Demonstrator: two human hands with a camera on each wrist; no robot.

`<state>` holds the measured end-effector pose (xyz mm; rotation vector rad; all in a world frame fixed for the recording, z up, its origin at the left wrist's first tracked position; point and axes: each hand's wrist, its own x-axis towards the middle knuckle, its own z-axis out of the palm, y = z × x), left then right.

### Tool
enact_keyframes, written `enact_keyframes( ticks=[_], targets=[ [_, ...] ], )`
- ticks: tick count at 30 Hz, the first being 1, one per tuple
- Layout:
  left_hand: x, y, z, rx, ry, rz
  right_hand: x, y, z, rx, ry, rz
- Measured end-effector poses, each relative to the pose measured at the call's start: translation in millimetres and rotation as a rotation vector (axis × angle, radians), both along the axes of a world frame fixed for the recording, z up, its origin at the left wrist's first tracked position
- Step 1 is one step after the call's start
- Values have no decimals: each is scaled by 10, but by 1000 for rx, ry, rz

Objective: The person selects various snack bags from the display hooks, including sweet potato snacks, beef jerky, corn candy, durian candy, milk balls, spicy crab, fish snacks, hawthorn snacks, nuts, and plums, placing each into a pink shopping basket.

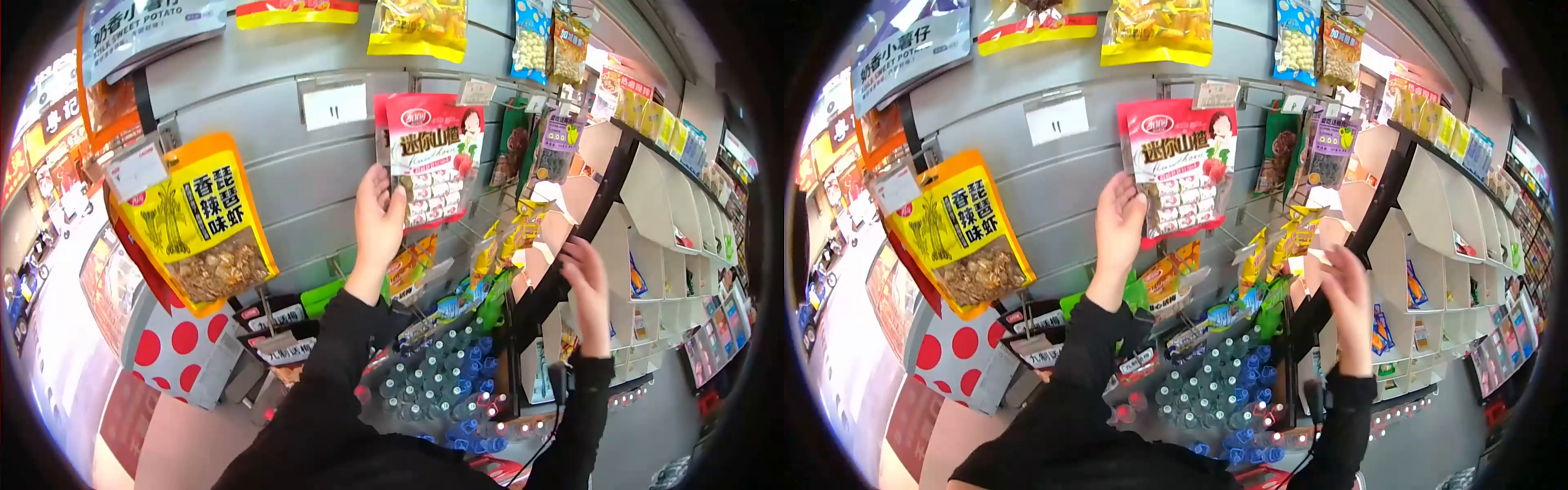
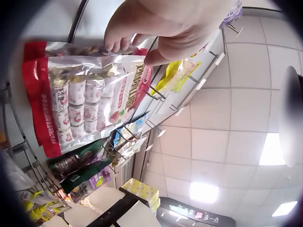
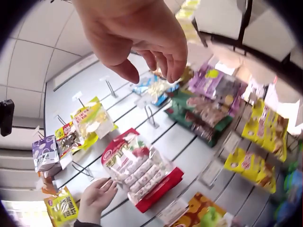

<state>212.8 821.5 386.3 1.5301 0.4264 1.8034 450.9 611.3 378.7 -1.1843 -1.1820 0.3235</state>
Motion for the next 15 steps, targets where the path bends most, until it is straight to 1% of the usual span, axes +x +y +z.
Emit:
enact_keyframes(
  ticks=[1,2,5,7,8,9,10,12,13,14,15],
  targets=[
    [24,-24,8,-24,-42,-72,-12,253,-27,-34,7,86],
    [56,82,-70,-8,-8,-64,-136,449,33,-72,8,172],
    [88,118,-145,-37,5,-44,-243,1068,-41,-75,2,182],
    [84,146,-166,-77,24,-64,-326,1395,-33,-66,-20,186],
    [87,152,-174,-97,32,-77,-379,1536,-23,-24,53,187],
    [92,150,-177,-96,56,-58,-406,1641,-6,16,124,189],
    [97,156,-175,-96,79,-39,-409,1713,18,16,115,198],
    [99,133,-142,-132,76,-77,-394,1832,50,-71,199,191],
    [106,186,-138,-8,100,-17,-364,1937,1,-11,270,191],
    [85,186,-146,-12,92,-8,-317,1958,-8,-17,261,200],
    [31,79,-53,-84,113,-89,-271,1947,-2,-51,267,266]
  ],
)
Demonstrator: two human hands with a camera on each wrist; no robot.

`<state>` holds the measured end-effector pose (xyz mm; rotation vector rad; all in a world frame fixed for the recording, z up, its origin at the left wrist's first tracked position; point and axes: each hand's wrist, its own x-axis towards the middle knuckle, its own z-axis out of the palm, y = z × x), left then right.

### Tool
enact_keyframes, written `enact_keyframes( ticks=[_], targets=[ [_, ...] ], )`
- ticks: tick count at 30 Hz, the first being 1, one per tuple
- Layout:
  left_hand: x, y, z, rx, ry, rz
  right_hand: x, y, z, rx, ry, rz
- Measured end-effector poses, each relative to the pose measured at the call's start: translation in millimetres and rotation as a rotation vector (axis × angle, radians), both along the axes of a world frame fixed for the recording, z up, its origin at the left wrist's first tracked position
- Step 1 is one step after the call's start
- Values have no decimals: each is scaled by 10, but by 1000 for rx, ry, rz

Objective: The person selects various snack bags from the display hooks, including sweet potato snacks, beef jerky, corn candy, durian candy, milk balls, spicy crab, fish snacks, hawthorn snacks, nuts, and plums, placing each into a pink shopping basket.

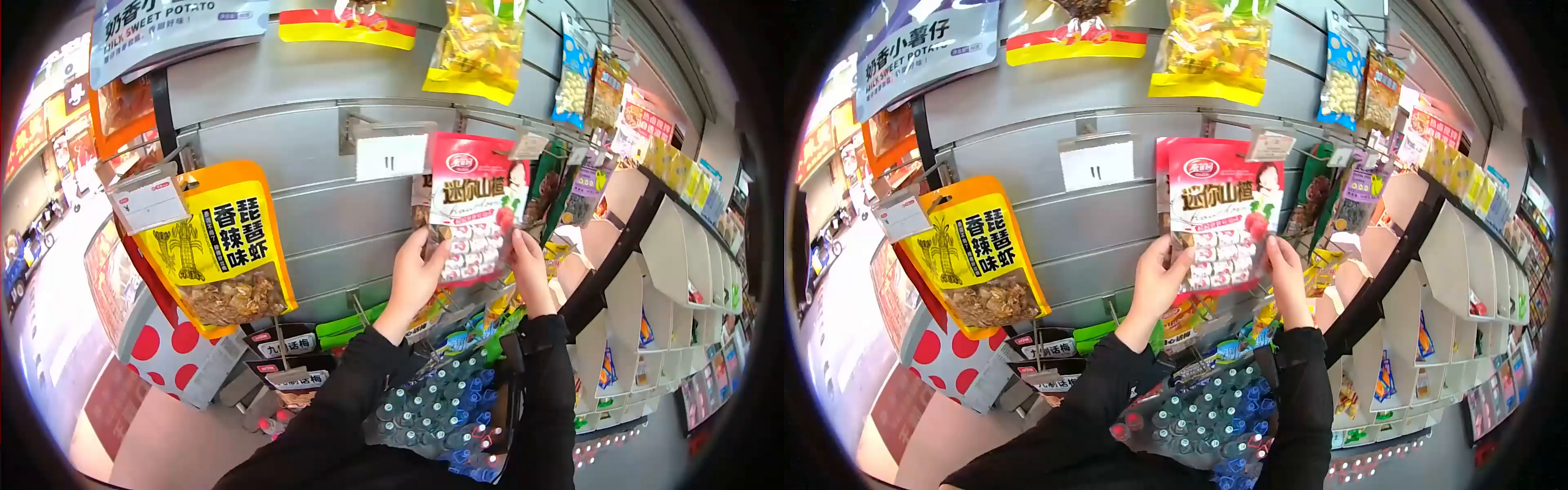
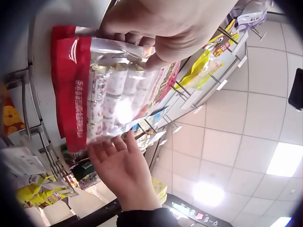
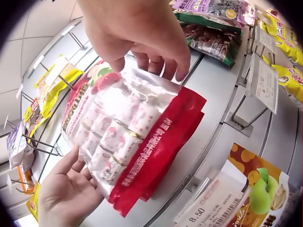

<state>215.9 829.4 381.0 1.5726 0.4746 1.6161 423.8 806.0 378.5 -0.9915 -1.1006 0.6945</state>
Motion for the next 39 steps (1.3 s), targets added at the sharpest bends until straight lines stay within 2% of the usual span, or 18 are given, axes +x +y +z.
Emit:
enact_keyframes(
  ticks=[1,2,3,7,9,13,15,19,20,23,25,26,29,30,31,33,37,39],
  targets=[
    [-37,-51,37,-75,20,-81,12,2,0,-26,3,68],
    [-4,20,-57,-16,73,-11,-18,12,-23,-2,36,9],
    [-19,-117,46,-53,-9,-83,-51,-21,2,-8,25,14],
    [29,-224,54,77,14,11,-154,-124,38,104,137,38],
    [19,-276,61,97,5,11,-206,-171,61,158,274,-95],
    [-55,-349,119,106,120,-33,-112,-318,102,186,190,99],
    [-45,-384,138,77,81,-113,-91,-353,117,172,185,82],
    [-71,-488,210,87,123,-71,-7,-411,108,199,181,72],
    [17,-467,161,118,-15,-81,21,-420,97,183,180,77],
    [78,-472,31,85,39,-24,29,-511,13,132,205,54],
    [97,-567,-113,16,34,-100,49,-622,-159,49,239,78],
    [87,-616,-226,0,65,-116,-75,-685,-192,40,167,-65],
    [-18,-787,-416,-20,168,-178,69,-952,-629,-81,267,-16],
    [-17,-839,-480,-24,220,-209,-113,-1096,-594,-124,354,-113],
    [17,-902,-549,-29,246,-242,-11,-1261,-791,-117,333,-31],
    [103,-1024,-682,-298,96,-521,16,-1577,-1054,-158,423,-82],
    [401,-1208,-1007,-382,279,-692,41,-2343,-1502,-202,577,-236],
    [604,-1309,-1229,-450,287,-825,-23,-2725,-1659,-227,673,-290]
  ],
)
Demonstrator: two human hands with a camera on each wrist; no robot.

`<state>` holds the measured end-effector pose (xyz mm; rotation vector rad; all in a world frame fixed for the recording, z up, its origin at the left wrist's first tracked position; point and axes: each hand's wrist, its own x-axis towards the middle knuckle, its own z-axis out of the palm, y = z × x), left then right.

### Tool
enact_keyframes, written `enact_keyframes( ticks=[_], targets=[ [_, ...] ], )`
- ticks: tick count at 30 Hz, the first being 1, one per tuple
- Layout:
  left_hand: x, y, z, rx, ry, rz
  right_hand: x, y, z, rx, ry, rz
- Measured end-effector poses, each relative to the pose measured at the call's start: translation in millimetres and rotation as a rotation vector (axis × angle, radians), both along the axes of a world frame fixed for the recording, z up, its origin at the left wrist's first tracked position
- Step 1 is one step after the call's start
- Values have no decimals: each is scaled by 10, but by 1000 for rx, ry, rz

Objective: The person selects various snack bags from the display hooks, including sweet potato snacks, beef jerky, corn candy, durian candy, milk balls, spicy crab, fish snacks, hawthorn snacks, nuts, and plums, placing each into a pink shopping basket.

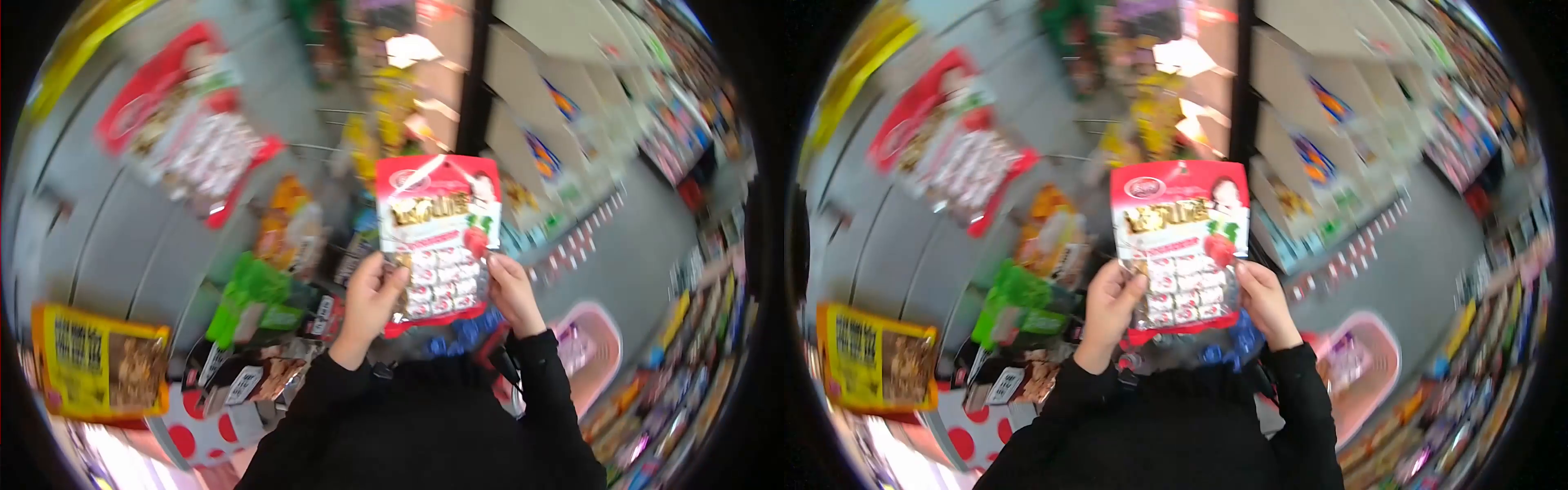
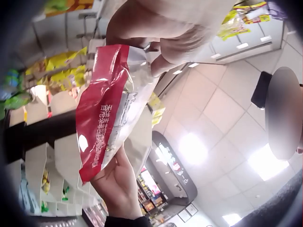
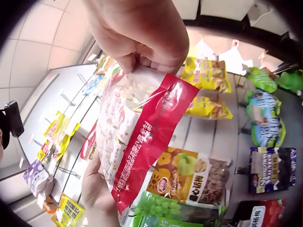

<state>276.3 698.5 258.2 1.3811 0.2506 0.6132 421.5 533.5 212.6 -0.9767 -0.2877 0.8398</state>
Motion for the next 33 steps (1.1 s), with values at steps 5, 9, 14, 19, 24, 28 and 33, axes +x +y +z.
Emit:
enact_keyframes(
  ticks=[5,9,14,19,24,28,33],
  targets=[
    [599,-572,-556,-242,230,-356,-153,-1042,-498,-36,241,-212],
    [896,-1052,-1037,-317,421,-658,-452,-1660,-871,-153,279,-414],
    [1061,-1811,-1465,-422,538,-942,-913,-2302,-1158,-137,485,-745],
    [1176,-2411,-1773,-165,837,-1062,-1113,-3031,-1484,-324,413,-954],
    [1129,-2432,-1939,-22,894,-1123,-933,-3455,-2025,-553,231,-1127],
    [1067,-2209,-2000,-17,946,-1034,-607,-3515,-2442,-633,201,-1006],
    [898,-1924,-1913,-70,989,-881,-359,-3363,-2840,-571,265,-858]
  ],
)
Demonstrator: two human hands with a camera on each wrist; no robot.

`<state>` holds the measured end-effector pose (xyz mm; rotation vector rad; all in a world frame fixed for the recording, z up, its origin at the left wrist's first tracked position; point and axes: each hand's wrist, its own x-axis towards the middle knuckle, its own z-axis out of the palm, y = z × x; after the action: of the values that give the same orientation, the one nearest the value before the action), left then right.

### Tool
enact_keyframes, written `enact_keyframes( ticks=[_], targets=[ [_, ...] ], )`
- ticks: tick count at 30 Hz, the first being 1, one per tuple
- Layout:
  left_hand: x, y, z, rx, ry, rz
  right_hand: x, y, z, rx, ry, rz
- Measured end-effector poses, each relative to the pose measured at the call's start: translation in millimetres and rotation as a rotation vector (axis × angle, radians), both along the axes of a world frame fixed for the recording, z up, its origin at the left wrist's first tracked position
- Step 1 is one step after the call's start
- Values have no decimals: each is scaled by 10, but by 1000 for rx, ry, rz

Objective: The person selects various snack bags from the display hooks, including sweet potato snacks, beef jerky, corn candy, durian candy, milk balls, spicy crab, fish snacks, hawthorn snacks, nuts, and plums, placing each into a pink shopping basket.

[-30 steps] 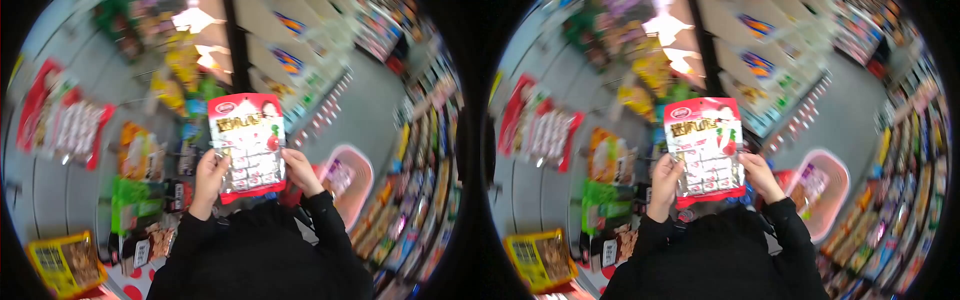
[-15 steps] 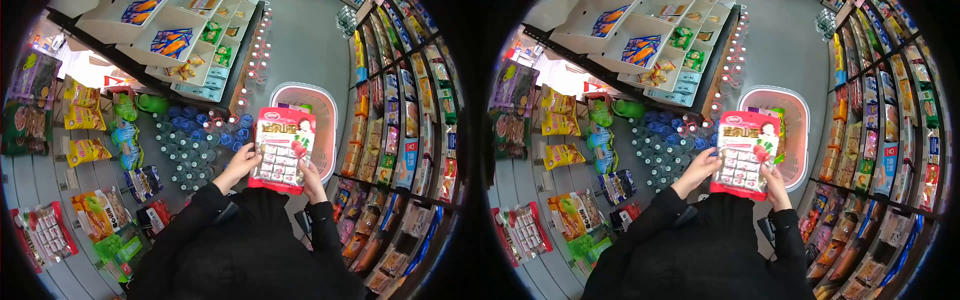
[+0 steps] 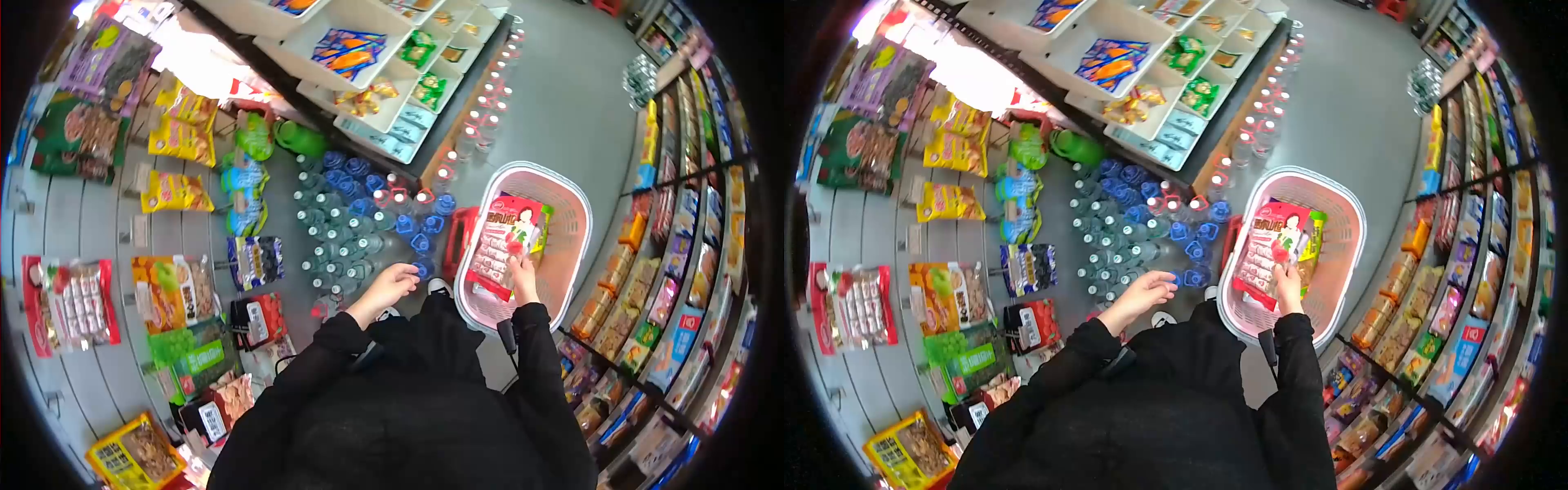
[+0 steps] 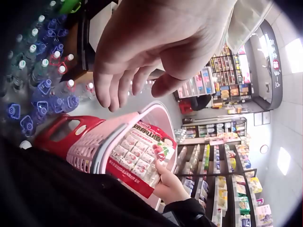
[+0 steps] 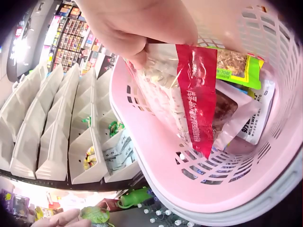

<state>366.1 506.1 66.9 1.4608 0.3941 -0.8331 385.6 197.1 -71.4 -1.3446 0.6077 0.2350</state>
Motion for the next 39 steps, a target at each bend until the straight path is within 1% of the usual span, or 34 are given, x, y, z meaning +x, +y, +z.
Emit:
enact_keyframes(
  ticks=[1,3,4,5,7,9,11,12,13,14,15,16,17,18,19,21,22,23,25,27,29,30,31,32,33,34,35,37,38,39],
  targets=[
    [-44,41,-8,6,1,26,10,-16,-139,6,1,26],
    [-149,120,-38,-11,10,94,22,-72,-386,-50,-34,145],
    [-195,152,-39,-25,10,124,51,-111,-163,-48,60,263],
    [-248,186,-37,-17,16,158,58,-17,34,-81,59,146],
    [-354,252,-7,-34,-12,165,90,-148,-120,-210,-29,163],
    [-459,319,-14,-18,-21,217,77,-173,-63,-354,-80,31],
    [-594,427,-78,-31,-65,221,122,-209,97,-331,-78,63],
    [-689,462,-65,-75,-117,275,125,-140,255,-244,-166,58],
    [-774,521,-159,-127,-147,332,135,-22,455,-141,-260,61],
    [-877,582,-81,-149,-206,356,131,126,630,-147,-297,29],
    [-970,680,-14,-124,-249,329,190,175,665,-75,-368,115],
    [-1070,761,-77,-102,-274,324,239,274,760,-79,-368,191],
    [-1168,869,-100,-134,-295,331,297,375,884,-96,-364,265],
    [-1242,1006,-83,-96,-272,276,343,488,972,-171,-422,302],
    [-1340,1085,-10,-99,-302,322,371,626,1115,-252,-473,328],
    [-1522,1290,97,19,-405,347,450,915,1440,-222,-556,404],
    [-1599,1385,155,49,-455,362,467,1053,1645,-206,-622,453],
    [-1665,1497,209,52,-470,371,480,1202,1874,-240,-663,484],
    [-1780,1680,378,157,-522,298,433,1515,2379,-220,-807,547],
    [-1839,1804,629,172,-578,275,429,1778,2776,-207,-847,581],
    [-1867,1867,871,129,-646,322,391,2012,3193,-203,-882,619],
    [-1838,1900,942,102,-703,344,345,2130,3414,-227,-911,642],
    [-1812,1919,1067,97,-711,343,348,2233,3595,-253,-939,664],
    [-1774,1928,1194,92,-790,366,400,2318,3739,-262,-947,660],
    [-1737,1935,1362,87,-870,387,453,2394,3878,-266,-1008,703],
    [-1700,1936,1565,91,-863,382,518,2457,4018,-271,-1069,746],
    [-1663,1929,1761,102,-877,396,544,2543,4175,-279,-1077,739],
    [-1508,1958,1938,97,-1026,383,520,2762,4486,-229,-1123,741],
    [-1431,1979,2066,56,-1030,384,556,2858,4600,-233,-1130,734],
    [-1370,2001,2244,65,-1041,376,614,2959,4699,-221,-1135,766]
  ],
)
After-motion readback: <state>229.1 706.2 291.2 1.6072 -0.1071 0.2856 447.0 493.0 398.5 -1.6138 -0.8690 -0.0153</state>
